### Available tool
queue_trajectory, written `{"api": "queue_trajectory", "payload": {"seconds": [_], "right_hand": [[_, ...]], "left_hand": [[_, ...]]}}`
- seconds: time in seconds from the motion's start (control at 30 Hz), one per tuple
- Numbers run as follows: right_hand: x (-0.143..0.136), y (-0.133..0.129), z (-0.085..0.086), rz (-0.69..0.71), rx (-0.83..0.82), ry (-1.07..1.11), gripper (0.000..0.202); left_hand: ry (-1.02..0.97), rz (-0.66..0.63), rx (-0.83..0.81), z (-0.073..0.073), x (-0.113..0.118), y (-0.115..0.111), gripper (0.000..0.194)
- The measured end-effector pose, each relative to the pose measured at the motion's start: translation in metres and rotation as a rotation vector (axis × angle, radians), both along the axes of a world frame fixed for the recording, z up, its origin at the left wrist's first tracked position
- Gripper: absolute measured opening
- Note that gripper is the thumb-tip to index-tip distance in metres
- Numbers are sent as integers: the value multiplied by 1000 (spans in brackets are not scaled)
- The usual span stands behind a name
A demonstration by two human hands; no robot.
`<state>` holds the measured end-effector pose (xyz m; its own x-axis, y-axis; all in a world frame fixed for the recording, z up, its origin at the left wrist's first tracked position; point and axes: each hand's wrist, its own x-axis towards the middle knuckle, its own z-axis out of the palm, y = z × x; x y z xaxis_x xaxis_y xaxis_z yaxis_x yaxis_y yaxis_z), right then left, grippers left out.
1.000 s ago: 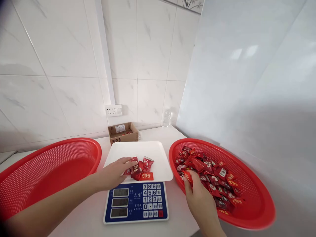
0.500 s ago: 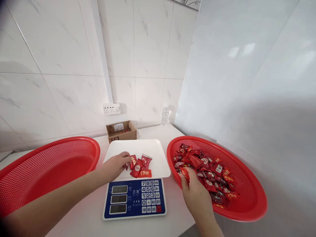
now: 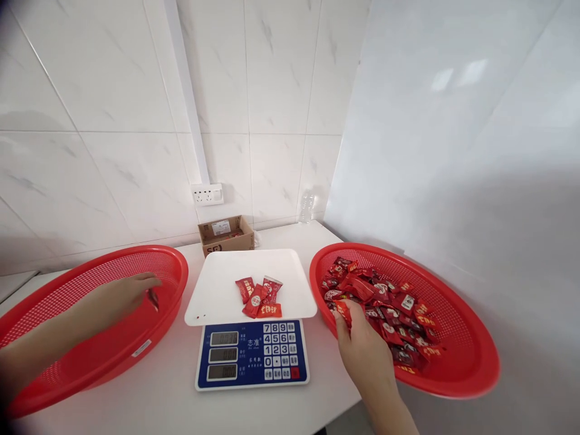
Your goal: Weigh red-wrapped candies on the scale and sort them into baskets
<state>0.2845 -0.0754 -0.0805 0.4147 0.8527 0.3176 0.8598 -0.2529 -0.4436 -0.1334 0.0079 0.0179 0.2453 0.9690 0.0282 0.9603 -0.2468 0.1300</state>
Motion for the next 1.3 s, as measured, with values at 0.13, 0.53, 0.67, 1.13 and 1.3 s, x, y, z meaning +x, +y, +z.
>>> {"api": "queue_trajectory", "payload": {"seconds": [0.13,0.53,0.67,1.13,1.3], "right_hand": [[0,0,-1,2,-9,6,41],[-3,-2,5,3,-27,5,41],[-4,-2,6,-9,-52,-8,41],[-6,-4,6,3,-33,-2,43],[-6,-4,6,-15,-18,-11,43]], "left_hand": [[47,-116,-41,-5,33,2,46],[9,-513,-177,-43,154,35,55],[2,-436,-171,-39,144,38,41],[-87,-437,-147,-43,201,8,63],[-69,-425,-158,-47,205,18,52]]}}
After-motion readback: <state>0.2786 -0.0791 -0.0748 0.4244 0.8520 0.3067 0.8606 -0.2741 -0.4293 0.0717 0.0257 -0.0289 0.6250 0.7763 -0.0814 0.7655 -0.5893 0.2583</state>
